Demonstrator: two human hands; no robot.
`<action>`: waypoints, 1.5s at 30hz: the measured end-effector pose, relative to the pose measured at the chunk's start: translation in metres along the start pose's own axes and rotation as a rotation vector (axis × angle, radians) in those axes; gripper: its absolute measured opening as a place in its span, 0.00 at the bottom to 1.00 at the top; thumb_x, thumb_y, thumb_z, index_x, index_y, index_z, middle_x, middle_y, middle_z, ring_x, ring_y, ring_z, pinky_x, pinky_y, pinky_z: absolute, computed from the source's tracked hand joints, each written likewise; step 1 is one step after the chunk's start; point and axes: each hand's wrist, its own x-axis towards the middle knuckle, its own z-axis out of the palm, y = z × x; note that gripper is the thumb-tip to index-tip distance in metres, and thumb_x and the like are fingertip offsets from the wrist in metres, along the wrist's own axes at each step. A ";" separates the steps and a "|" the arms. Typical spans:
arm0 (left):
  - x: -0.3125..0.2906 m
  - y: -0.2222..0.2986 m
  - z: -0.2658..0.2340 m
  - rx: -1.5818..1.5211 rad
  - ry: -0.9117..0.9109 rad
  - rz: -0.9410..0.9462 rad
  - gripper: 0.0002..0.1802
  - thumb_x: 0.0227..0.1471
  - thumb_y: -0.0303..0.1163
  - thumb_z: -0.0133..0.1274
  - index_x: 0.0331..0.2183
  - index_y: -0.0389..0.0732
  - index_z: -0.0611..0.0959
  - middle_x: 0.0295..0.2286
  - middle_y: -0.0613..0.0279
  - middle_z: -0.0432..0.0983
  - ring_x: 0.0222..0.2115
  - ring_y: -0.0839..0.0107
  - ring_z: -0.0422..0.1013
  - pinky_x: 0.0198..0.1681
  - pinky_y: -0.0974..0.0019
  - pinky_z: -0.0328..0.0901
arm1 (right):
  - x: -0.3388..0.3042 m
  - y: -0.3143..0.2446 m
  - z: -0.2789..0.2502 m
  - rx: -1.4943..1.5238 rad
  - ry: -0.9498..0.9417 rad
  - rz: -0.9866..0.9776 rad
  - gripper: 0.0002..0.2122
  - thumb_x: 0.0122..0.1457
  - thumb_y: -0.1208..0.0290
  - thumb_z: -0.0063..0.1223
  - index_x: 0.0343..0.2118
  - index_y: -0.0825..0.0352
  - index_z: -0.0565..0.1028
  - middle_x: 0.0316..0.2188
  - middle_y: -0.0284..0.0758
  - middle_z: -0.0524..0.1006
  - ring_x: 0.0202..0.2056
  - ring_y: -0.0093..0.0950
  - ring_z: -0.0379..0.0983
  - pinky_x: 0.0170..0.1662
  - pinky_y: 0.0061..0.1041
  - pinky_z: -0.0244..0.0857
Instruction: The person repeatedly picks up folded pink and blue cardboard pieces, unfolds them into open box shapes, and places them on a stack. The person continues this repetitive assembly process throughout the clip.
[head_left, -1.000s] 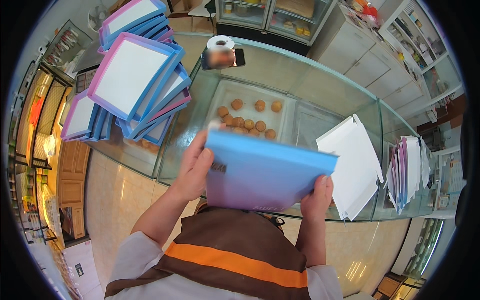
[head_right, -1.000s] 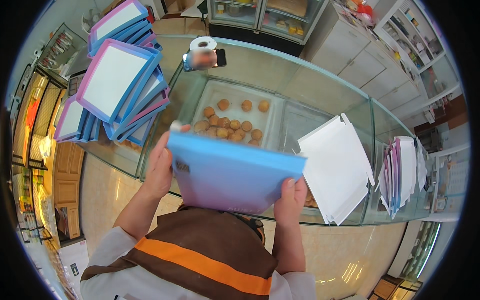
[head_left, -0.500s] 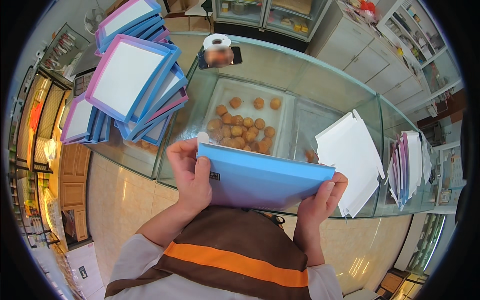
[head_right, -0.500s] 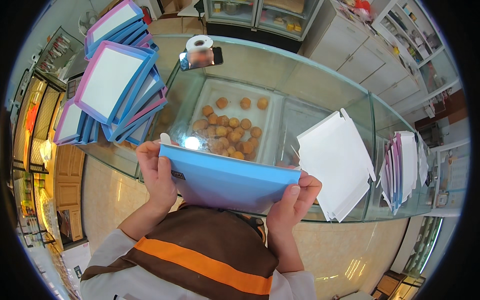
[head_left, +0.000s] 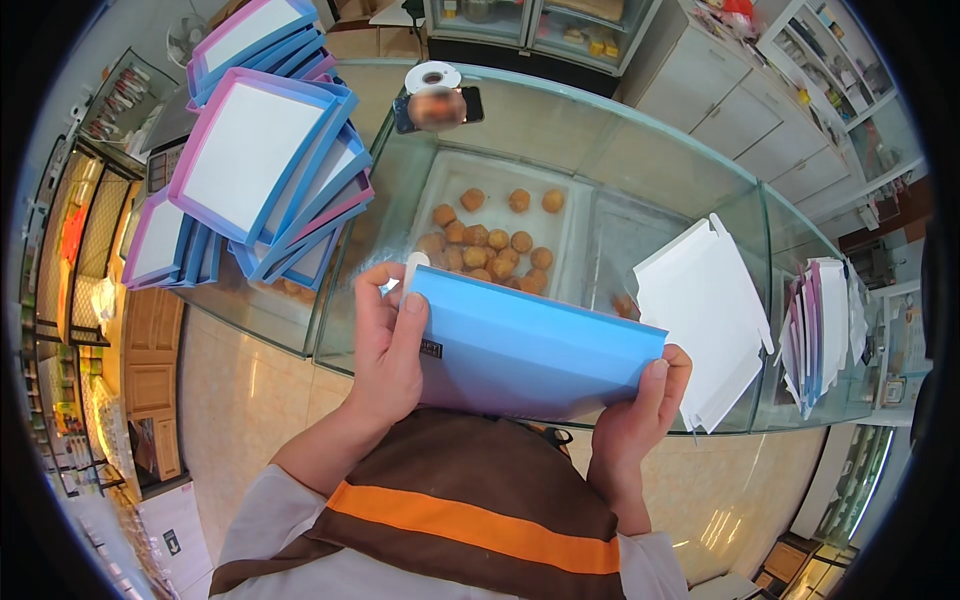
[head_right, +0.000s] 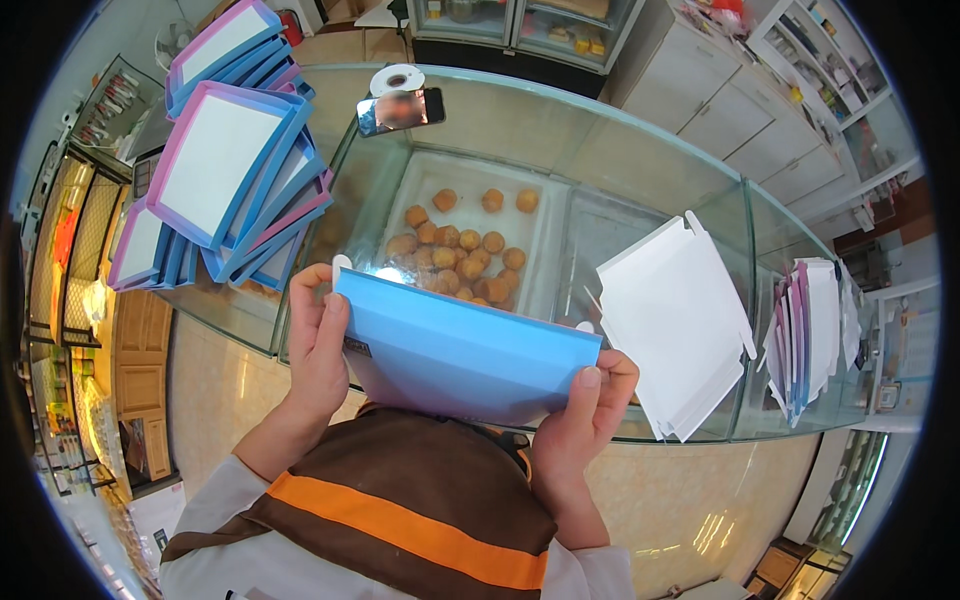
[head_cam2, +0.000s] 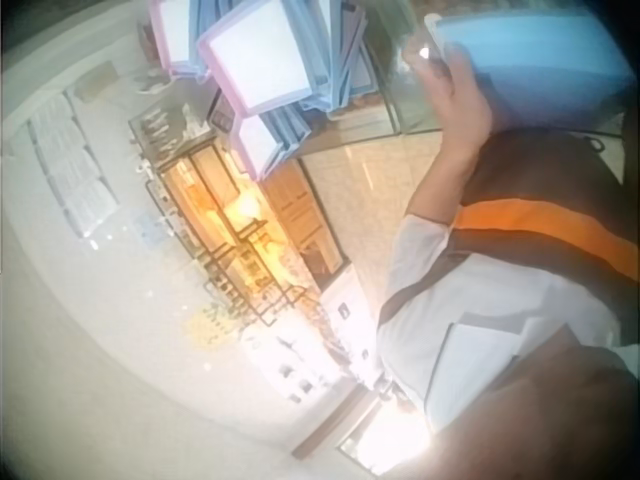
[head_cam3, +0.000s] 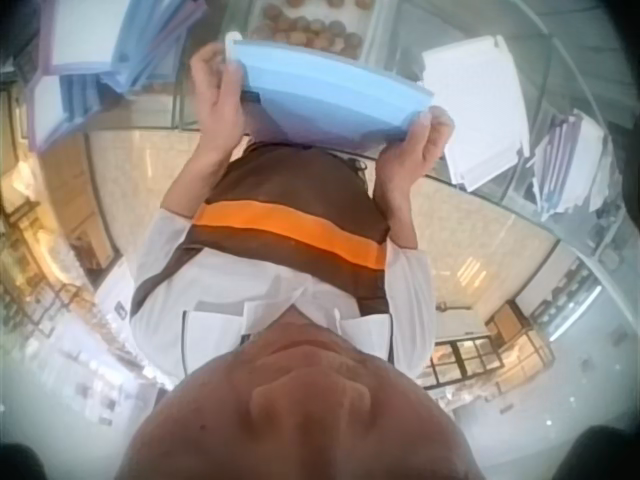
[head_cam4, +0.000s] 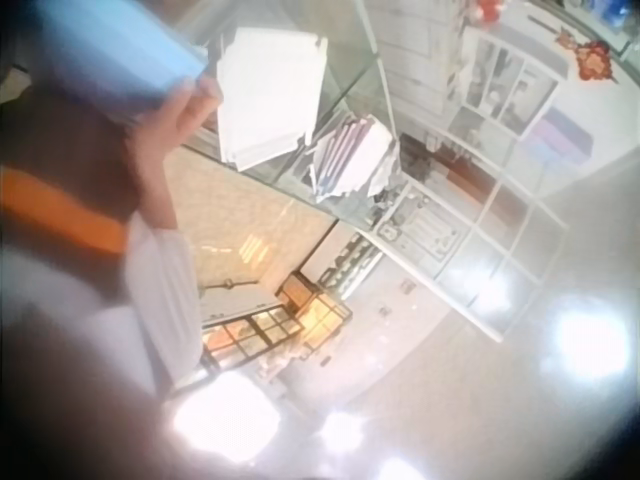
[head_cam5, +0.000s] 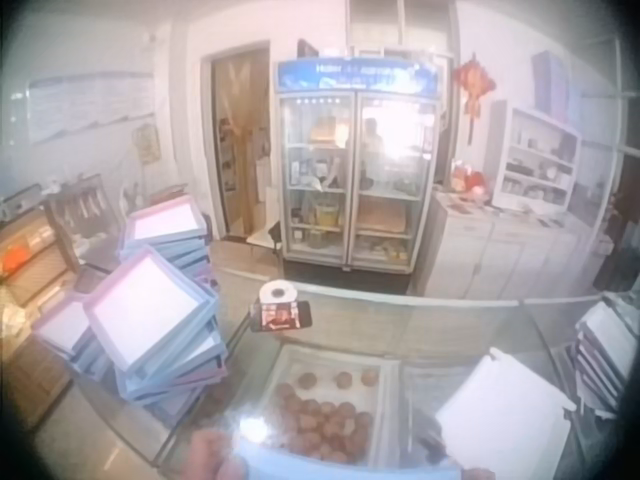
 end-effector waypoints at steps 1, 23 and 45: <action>0.000 0.000 0.002 0.013 0.017 0.010 0.11 0.69 0.33 0.43 0.47 0.37 0.69 0.34 0.66 0.72 0.33 0.82 0.64 0.40 0.74 0.61 | -0.001 0.000 0.000 0.000 0.019 -0.011 0.10 0.70 0.63 0.44 0.44 0.65 0.67 0.41 0.38 0.77 0.46 0.27 0.71 0.55 0.29 0.61; -0.007 -0.008 -0.006 0.024 -0.002 0.038 0.07 0.68 0.32 0.45 0.40 0.38 0.74 0.32 0.70 0.71 0.34 0.84 0.64 0.40 0.75 0.61 | -0.006 -0.001 -0.003 0.038 -0.031 0.041 0.11 0.68 0.65 0.49 0.41 0.69 0.73 0.38 0.35 0.79 0.43 0.23 0.73 0.52 0.25 0.64; 0.042 0.027 -0.065 -0.113 -0.654 -0.021 0.11 0.54 0.35 0.61 0.30 0.37 0.81 0.30 0.61 0.77 0.32 0.69 0.69 0.36 0.65 0.61 | 0.053 -0.032 -0.019 0.136 -0.576 0.126 0.10 0.64 0.64 0.56 0.33 0.67 0.75 0.35 0.37 0.79 0.38 0.26 0.73 0.57 0.34 0.59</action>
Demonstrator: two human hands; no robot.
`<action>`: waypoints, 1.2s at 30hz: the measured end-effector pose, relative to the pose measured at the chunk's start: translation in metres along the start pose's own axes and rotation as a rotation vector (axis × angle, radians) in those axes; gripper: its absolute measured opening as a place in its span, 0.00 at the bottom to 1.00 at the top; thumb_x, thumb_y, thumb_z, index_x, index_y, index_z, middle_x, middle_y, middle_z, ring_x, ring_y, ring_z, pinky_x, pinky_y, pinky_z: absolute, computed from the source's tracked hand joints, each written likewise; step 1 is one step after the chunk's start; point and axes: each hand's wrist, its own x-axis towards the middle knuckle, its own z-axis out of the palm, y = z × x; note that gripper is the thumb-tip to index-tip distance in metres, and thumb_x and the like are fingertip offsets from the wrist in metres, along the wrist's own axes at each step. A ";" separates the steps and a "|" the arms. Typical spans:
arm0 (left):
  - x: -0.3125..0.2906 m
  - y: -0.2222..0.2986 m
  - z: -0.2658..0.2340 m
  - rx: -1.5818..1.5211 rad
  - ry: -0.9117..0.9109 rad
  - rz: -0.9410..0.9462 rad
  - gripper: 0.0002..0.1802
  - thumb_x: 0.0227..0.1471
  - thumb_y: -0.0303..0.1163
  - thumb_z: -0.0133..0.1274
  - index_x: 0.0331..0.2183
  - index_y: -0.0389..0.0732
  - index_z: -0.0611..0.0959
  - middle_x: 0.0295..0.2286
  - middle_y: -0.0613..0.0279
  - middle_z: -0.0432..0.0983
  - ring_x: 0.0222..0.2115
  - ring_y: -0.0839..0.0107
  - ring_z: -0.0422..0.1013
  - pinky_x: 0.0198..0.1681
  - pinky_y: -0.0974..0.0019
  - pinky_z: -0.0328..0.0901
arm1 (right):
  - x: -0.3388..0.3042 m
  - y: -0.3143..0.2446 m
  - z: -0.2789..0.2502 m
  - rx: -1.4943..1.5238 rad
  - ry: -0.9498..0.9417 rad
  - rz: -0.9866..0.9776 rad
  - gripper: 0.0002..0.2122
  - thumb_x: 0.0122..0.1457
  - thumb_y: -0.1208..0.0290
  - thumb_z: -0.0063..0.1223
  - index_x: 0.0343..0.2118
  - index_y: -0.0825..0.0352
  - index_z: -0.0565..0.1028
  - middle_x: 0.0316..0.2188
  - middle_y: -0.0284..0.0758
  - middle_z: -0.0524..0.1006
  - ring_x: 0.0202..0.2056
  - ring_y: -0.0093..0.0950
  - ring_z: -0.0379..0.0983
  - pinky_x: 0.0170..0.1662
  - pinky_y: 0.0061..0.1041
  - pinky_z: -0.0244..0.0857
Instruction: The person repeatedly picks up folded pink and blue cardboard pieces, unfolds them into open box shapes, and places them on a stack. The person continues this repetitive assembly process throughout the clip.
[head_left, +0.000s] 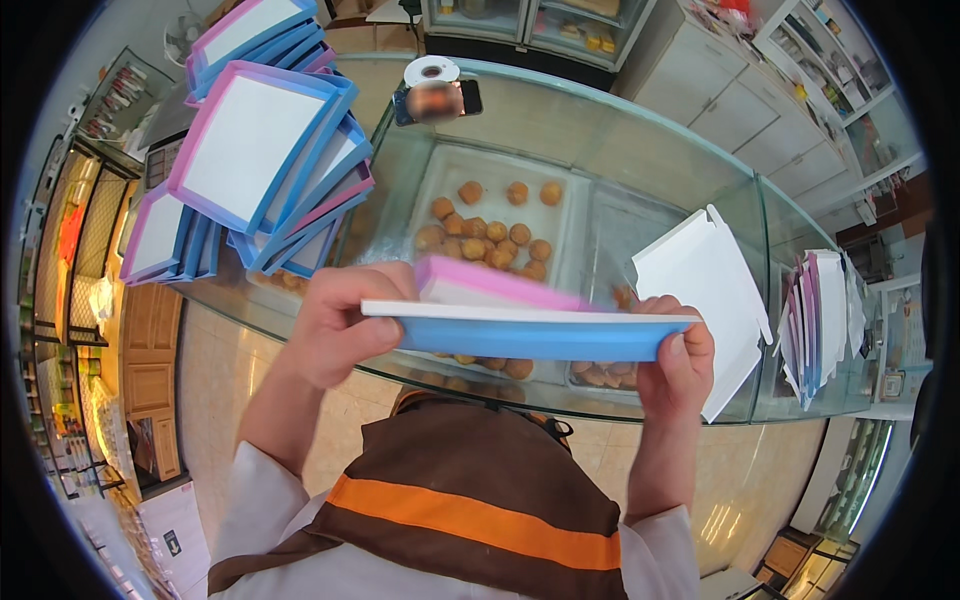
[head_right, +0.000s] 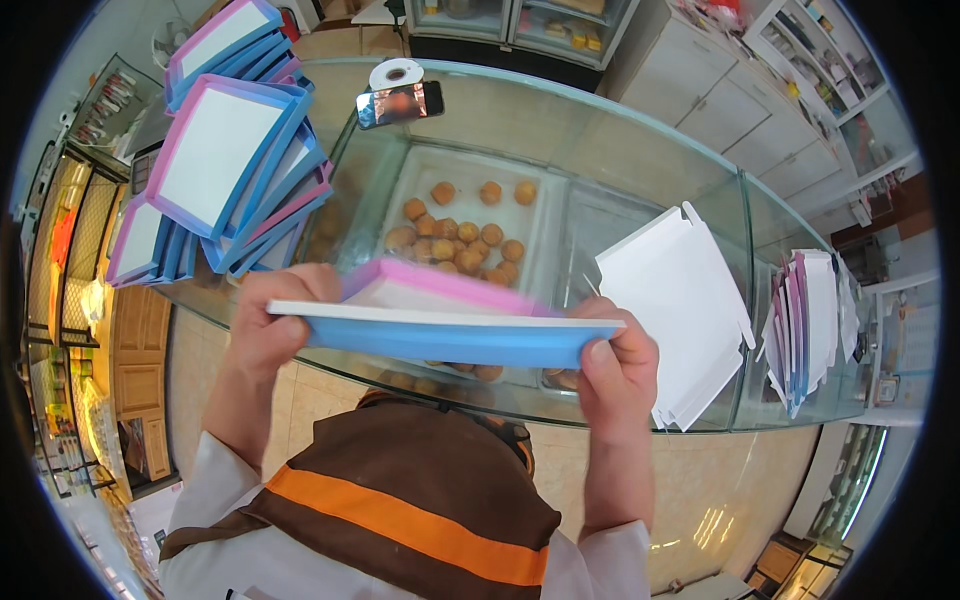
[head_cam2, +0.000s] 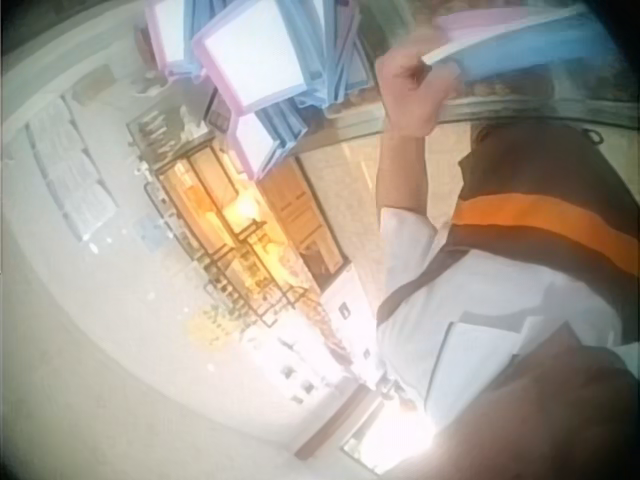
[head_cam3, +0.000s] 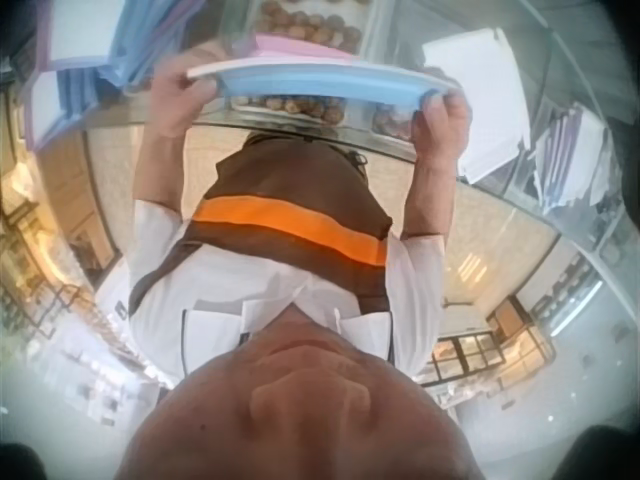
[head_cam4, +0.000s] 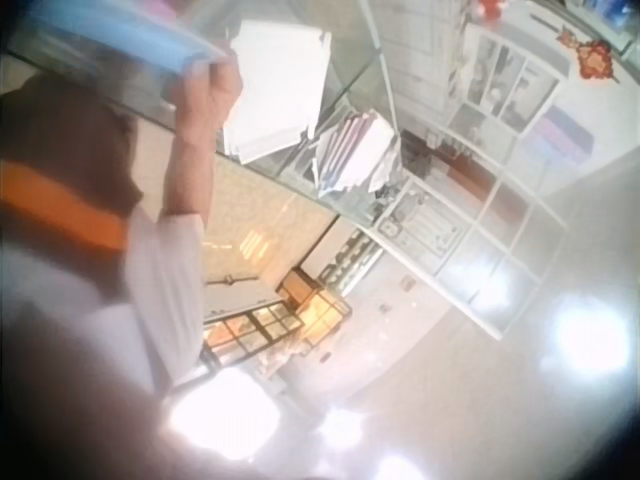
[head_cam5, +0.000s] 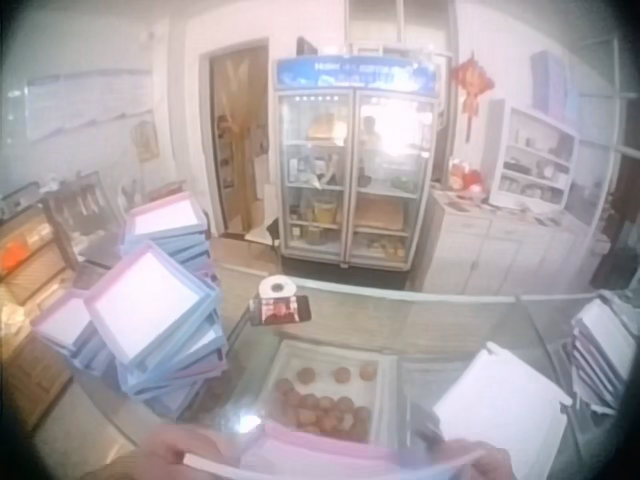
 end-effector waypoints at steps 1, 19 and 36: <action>0.002 0.003 -0.010 0.085 -0.137 -0.054 0.11 0.52 0.35 0.62 0.28 0.37 0.81 0.29 0.60 0.77 0.32 0.67 0.68 0.36 0.63 0.61 | 0.006 0.005 -0.017 -0.090 -0.171 -0.058 0.09 0.63 0.65 0.56 0.32 0.66 0.75 0.34 0.37 0.79 0.39 0.27 0.73 0.59 0.37 0.58; -0.021 -0.090 -0.027 1.012 -0.780 -0.219 0.03 0.58 0.27 0.52 0.36 0.43 0.79 0.30 0.59 0.76 0.37 0.57 0.71 0.54 0.54 0.56 | -0.023 0.101 -0.034 -1.223 -0.662 -0.239 0.12 0.56 0.80 0.53 0.43 0.62 0.77 0.29 0.32 0.76 0.36 0.35 0.74 0.55 0.42 0.61; -0.038 -0.102 -0.032 1.174 -0.629 0.201 0.11 0.43 0.35 0.67 0.23 0.43 0.80 0.40 0.60 0.75 0.42 0.63 0.71 0.49 0.58 0.62 | -0.023 0.108 -0.031 -1.282 -0.588 -0.272 0.16 0.53 0.78 0.56 0.46 0.62 0.75 0.32 0.33 0.74 0.37 0.33 0.74 0.49 0.36 0.60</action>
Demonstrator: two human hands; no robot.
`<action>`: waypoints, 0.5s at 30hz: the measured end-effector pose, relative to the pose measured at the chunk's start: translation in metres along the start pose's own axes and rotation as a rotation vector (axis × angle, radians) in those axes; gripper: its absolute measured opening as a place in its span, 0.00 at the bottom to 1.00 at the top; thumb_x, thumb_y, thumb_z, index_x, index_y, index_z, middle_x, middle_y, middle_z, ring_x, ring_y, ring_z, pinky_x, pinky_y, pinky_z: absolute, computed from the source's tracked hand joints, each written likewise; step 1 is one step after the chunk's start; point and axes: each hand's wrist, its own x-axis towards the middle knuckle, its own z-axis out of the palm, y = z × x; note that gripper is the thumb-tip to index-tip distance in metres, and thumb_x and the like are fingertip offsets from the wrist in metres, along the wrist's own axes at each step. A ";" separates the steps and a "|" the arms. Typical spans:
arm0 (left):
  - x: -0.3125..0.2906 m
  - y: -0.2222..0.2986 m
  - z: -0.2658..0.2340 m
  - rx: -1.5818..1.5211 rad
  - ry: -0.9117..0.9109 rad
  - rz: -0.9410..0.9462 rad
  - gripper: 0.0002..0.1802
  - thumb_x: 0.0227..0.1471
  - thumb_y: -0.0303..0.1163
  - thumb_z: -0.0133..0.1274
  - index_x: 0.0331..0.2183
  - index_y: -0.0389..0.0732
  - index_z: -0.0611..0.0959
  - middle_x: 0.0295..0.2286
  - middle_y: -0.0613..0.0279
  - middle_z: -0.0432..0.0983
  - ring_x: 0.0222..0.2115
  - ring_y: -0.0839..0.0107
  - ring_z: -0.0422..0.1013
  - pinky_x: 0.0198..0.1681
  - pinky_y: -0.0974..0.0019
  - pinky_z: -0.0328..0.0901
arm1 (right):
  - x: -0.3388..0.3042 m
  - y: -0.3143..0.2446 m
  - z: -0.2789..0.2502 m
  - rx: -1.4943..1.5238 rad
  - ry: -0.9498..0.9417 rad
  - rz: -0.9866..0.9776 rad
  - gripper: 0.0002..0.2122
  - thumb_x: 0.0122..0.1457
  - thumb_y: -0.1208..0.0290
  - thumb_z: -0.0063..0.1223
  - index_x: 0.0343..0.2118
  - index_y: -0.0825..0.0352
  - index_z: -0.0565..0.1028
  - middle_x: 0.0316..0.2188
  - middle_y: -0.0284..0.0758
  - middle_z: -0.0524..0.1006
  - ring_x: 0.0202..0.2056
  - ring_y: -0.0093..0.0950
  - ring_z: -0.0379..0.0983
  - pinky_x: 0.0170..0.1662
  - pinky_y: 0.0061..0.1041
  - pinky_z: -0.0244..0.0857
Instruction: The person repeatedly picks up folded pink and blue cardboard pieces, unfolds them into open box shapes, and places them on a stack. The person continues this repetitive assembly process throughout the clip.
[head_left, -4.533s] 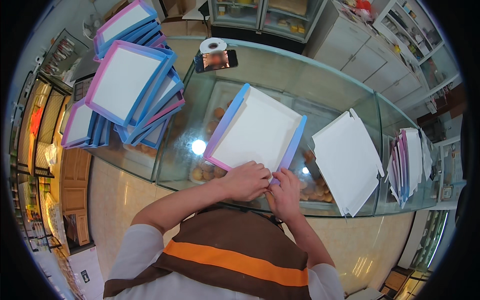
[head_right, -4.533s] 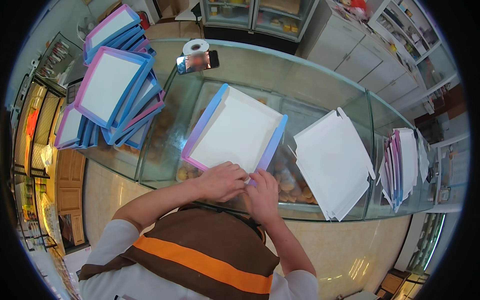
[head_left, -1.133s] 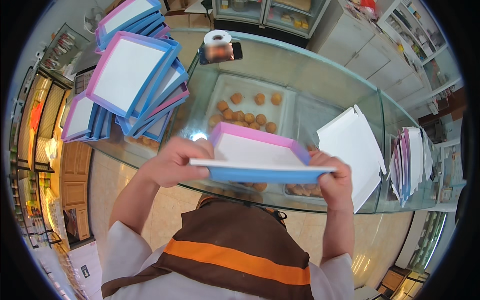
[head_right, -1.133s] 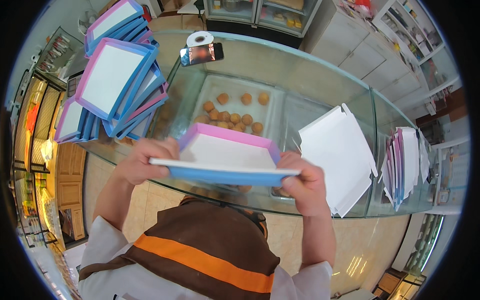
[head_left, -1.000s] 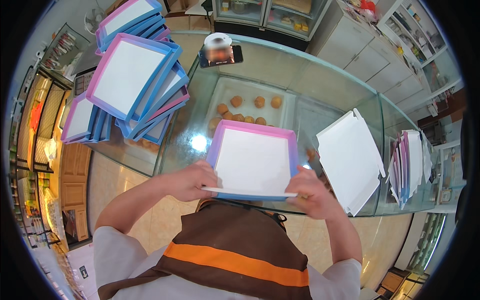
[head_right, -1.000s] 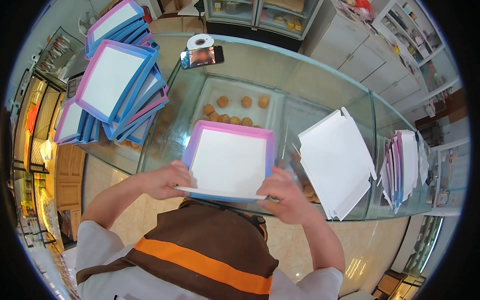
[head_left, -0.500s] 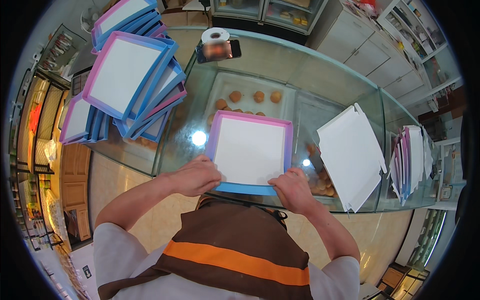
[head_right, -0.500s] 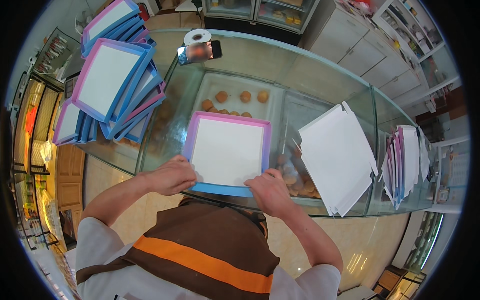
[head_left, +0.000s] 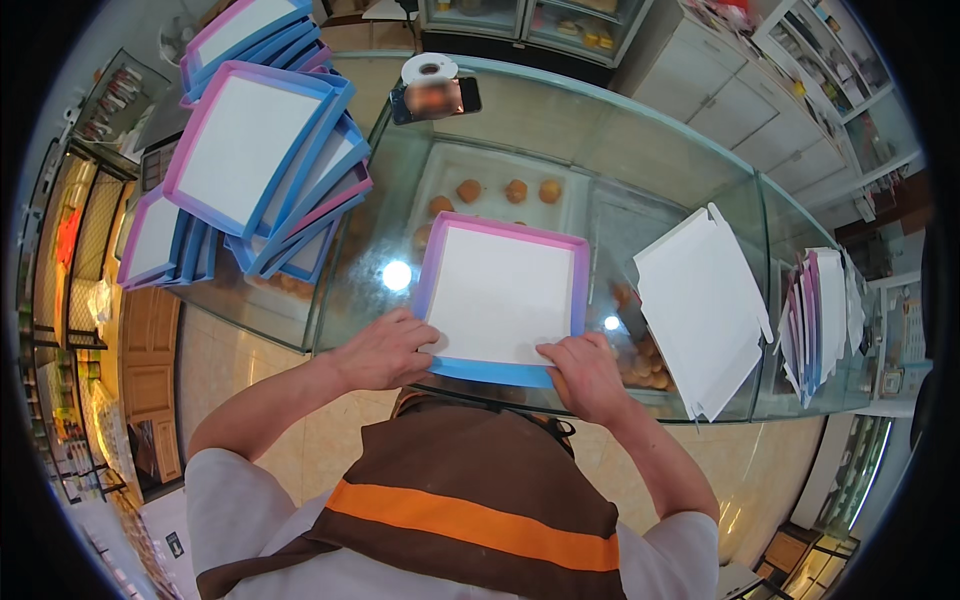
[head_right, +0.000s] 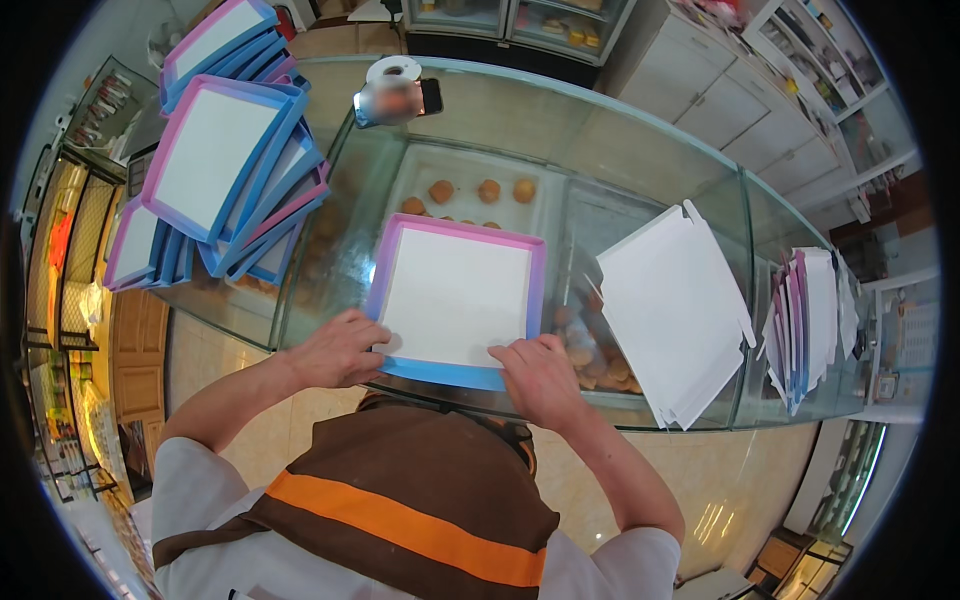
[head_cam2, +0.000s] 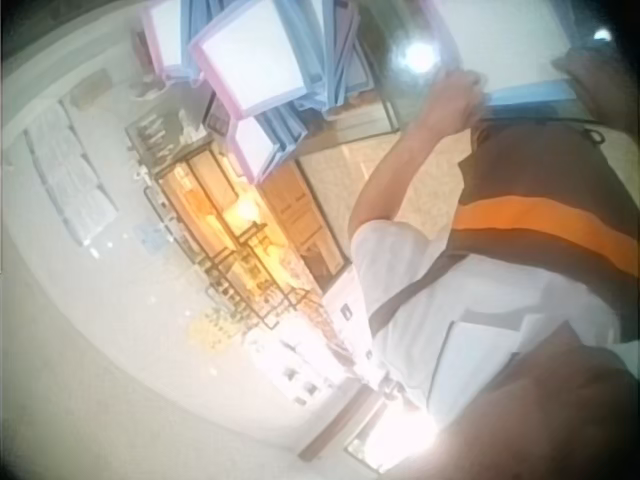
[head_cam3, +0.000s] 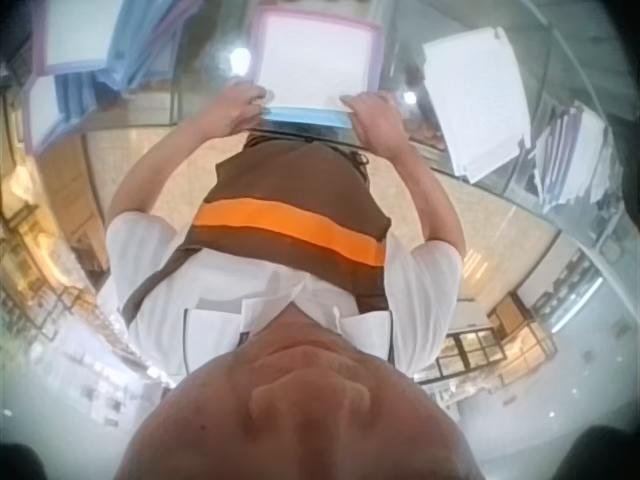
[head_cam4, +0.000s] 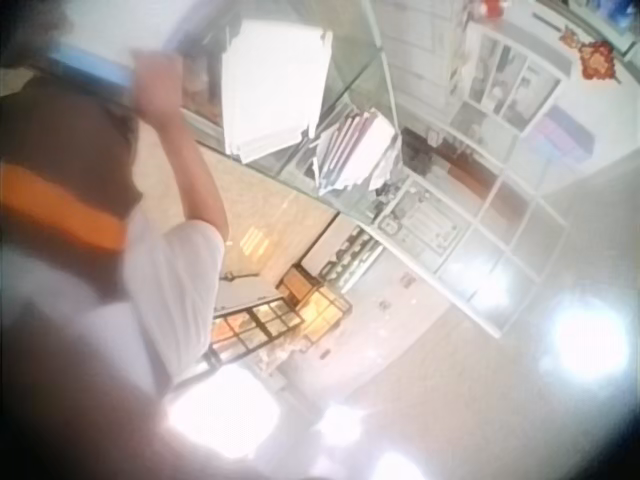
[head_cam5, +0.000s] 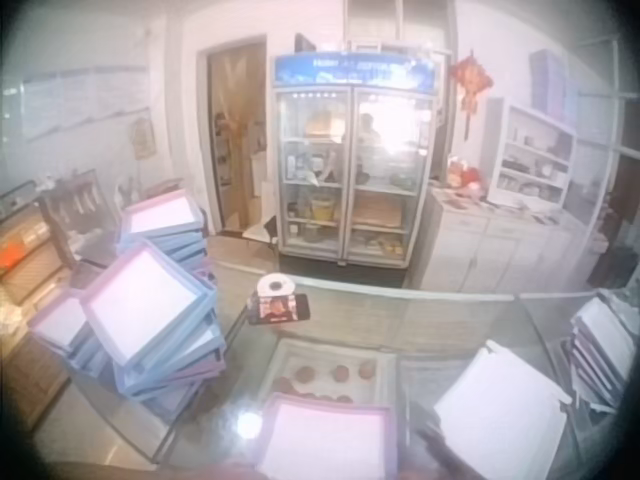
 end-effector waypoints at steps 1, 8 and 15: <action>-0.001 0.000 -0.001 0.020 0.002 -0.006 0.11 0.44 0.35 0.67 0.24 0.43 0.80 0.41 0.60 0.75 0.44 0.62 0.71 0.49 0.57 0.62 | 0.000 0.000 0.000 0.004 -0.009 0.004 0.16 0.53 0.78 0.56 0.46 0.62 0.75 0.32 0.33 0.75 0.38 0.34 0.74 0.49 0.36 0.60; 0.000 0.001 -0.002 0.035 0.043 -0.028 0.07 0.45 0.33 0.62 0.23 0.43 0.81 0.41 0.61 0.76 0.46 0.65 0.71 0.51 0.57 0.61 | -0.004 -0.014 -0.020 0.101 -0.047 -0.032 0.22 0.46 0.82 0.56 0.48 0.64 0.74 0.40 0.38 0.75 0.44 0.38 0.73 0.51 0.41 0.63; 0.045 0.026 0.022 0.058 0.033 0.032 0.07 0.48 0.34 0.60 0.24 0.44 0.80 0.36 0.62 0.75 0.42 0.64 0.70 0.49 0.59 0.62 | -0.016 0.007 0.007 0.024 0.058 0.062 0.29 0.40 0.87 0.50 0.51 0.65 0.74 0.38 0.39 0.74 0.41 0.41 0.71 0.47 0.38 0.66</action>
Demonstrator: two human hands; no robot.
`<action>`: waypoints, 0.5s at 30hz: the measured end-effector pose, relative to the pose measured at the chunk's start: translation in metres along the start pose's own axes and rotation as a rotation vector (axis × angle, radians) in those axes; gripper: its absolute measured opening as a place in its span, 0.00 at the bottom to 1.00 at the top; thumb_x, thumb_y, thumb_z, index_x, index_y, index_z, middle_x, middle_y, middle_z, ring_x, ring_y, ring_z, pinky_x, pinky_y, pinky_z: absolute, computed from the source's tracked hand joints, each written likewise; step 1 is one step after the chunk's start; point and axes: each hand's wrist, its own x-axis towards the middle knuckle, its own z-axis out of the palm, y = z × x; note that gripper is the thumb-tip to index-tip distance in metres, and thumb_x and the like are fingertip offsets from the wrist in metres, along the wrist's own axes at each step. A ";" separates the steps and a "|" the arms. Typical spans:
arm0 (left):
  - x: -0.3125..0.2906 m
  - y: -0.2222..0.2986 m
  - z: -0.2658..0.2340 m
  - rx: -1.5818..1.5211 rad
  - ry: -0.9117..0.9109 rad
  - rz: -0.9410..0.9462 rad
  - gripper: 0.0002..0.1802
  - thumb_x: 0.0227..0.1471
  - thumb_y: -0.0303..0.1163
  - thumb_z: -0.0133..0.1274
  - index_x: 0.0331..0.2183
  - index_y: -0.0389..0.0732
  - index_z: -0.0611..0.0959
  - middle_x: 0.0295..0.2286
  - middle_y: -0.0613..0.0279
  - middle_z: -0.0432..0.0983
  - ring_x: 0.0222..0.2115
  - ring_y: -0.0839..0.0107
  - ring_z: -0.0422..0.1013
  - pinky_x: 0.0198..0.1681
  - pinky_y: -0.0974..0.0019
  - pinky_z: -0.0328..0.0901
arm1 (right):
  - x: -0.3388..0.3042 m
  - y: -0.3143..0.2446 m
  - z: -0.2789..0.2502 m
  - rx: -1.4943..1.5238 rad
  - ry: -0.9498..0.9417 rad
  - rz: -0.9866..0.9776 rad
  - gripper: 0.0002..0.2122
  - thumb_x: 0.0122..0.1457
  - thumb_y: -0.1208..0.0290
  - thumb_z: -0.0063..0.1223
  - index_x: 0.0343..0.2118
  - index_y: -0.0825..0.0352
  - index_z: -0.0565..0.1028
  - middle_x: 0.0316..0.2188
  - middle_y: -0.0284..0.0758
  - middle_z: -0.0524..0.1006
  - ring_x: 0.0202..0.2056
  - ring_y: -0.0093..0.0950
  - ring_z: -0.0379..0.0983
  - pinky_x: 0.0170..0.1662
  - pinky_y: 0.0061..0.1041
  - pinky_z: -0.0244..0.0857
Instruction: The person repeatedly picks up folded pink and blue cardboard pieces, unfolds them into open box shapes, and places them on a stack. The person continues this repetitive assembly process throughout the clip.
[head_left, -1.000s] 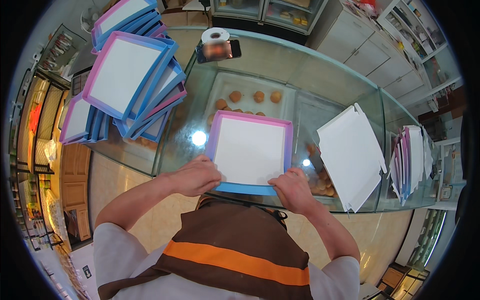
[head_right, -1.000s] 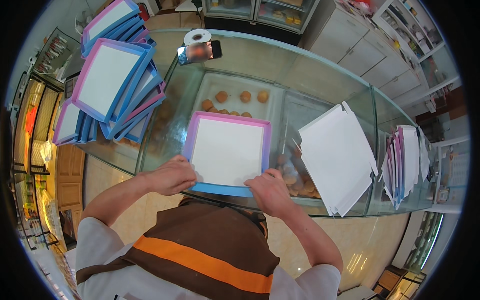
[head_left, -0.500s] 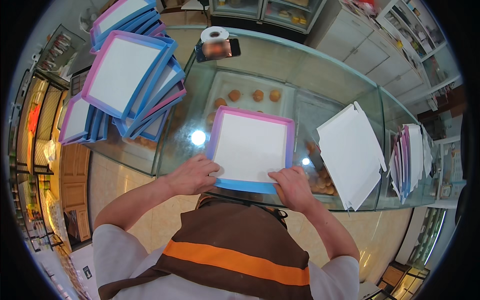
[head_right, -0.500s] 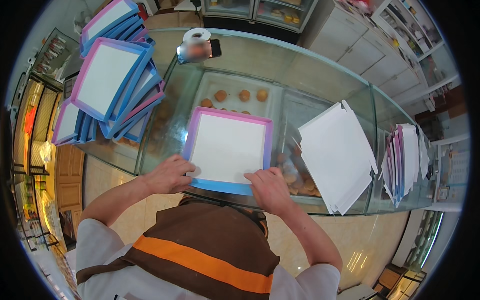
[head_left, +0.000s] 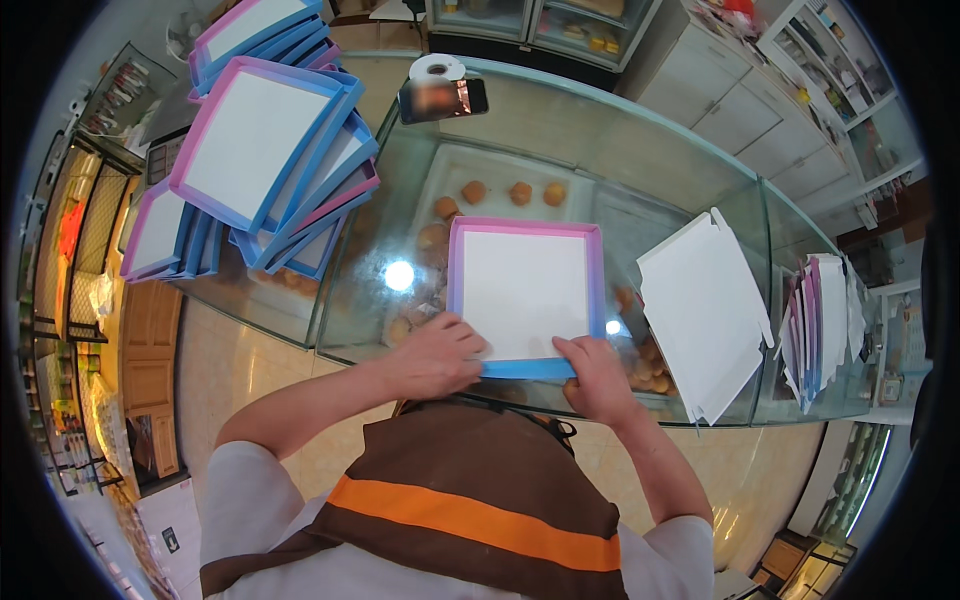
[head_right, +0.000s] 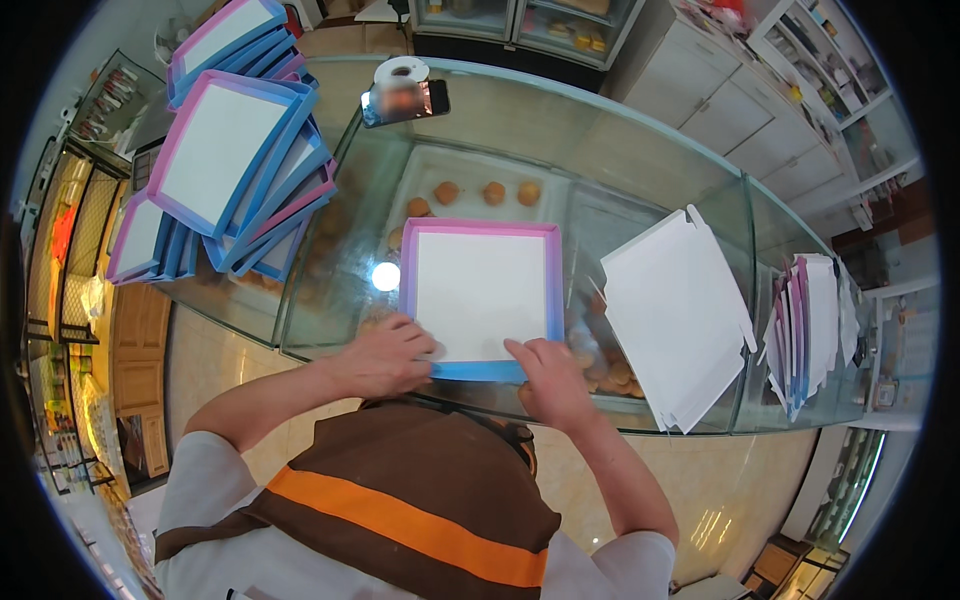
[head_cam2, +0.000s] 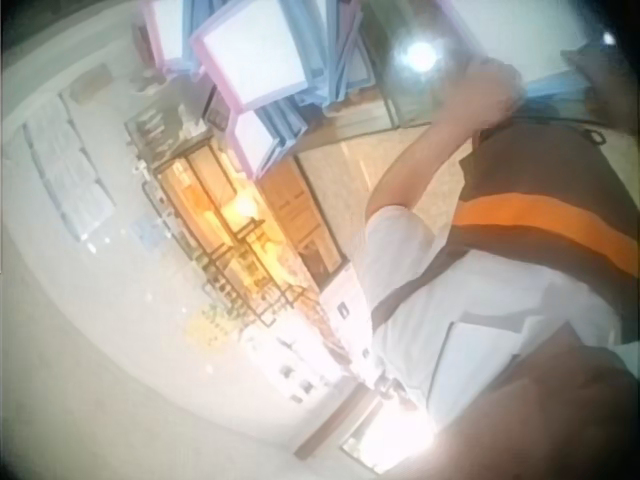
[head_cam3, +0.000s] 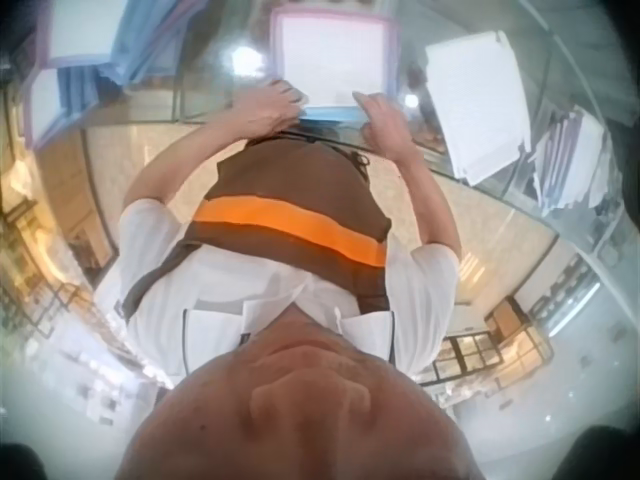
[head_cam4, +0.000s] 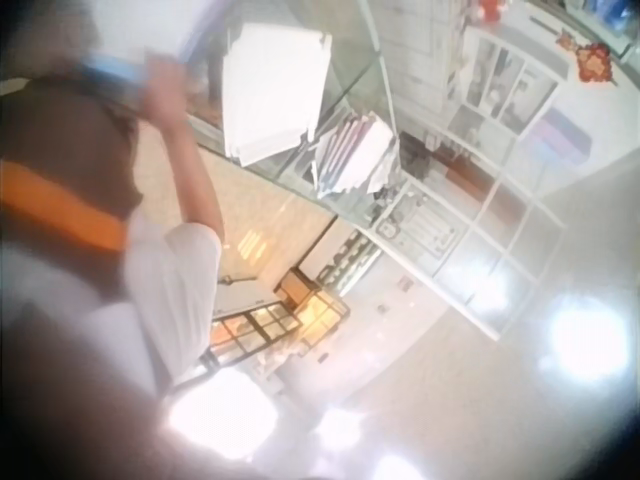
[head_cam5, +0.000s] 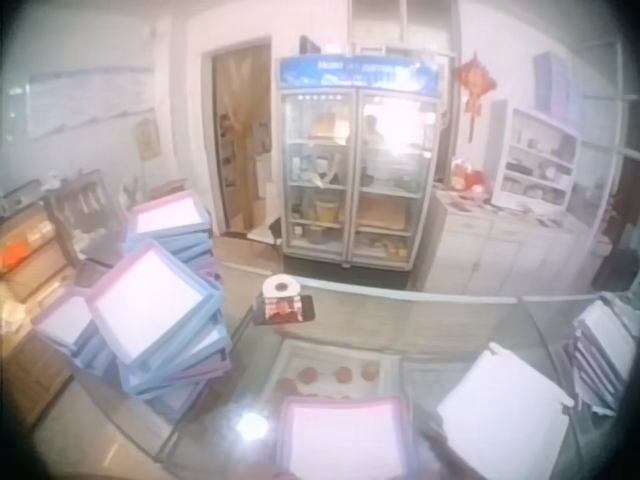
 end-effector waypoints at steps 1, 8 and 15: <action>0.012 0.006 0.009 -0.006 -0.024 -0.009 0.08 0.49 0.35 0.61 0.24 0.44 0.80 0.36 0.62 0.74 0.41 0.63 0.70 0.48 0.59 0.62 | 0.001 0.004 -0.004 0.002 -0.001 0.021 0.29 0.39 0.87 0.50 0.51 0.66 0.74 0.38 0.39 0.74 0.40 0.42 0.71 0.46 0.38 0.66; 0.012 -0.019 0.011 -0.002 -0.025 0.070 0.13 0.49 0.39 0.63 0.22 0.45 0.77 0.31 0.64 0.71 0.37 0.63 0.69 0.46 0.60 0.62 | -0.002 0.005 -0.029 -0.076 -0.079 -0.043 0.29 0.40 0.86 0.50 0.52 0.66 0.74 0.38 0.37 0.74 0.40 0.38 0.72 0.50 0.40 0.64; 0.001 -0.040 -0.008 0.013 -0.033 0.079 0.12 0.46 0.40 0.64 0.23 0.44 0.81 0.29 0.65 0.72 0.37 0.64 0.69 0.47 0.61 0.63 | 0.015 0.013 -0.021 -0.263 -0.047 -0.165 0.28 0.49 0.83 0.51 0.57 0.63 0.72 0.42 0.36 0.74 0.41 0.36 0.72 0.52 0.37 0.64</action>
